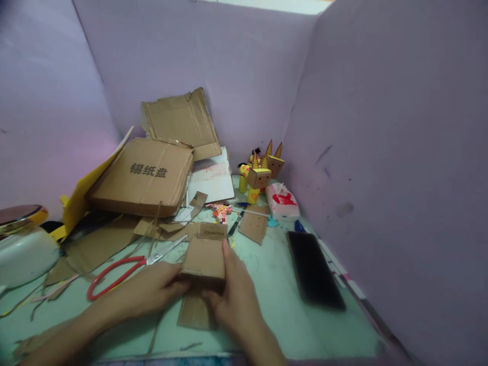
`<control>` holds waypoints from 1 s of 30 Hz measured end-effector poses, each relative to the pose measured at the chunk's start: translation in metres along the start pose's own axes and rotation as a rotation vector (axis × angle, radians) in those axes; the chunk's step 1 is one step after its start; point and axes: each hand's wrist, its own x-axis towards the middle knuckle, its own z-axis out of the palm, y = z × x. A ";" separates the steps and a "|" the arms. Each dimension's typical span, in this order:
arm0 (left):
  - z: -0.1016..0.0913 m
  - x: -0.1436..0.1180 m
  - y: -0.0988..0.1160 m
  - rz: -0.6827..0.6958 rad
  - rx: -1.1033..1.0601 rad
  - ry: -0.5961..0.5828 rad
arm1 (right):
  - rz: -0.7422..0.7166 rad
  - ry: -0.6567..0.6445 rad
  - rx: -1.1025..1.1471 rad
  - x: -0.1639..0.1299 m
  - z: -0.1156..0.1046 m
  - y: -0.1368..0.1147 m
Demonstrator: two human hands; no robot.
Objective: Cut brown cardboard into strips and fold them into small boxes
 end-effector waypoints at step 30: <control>0.004 0.032 -0.011 -0.087 -0.819 0.173 | 0.104 0.052 0.160 0.014 -0.020 -0.010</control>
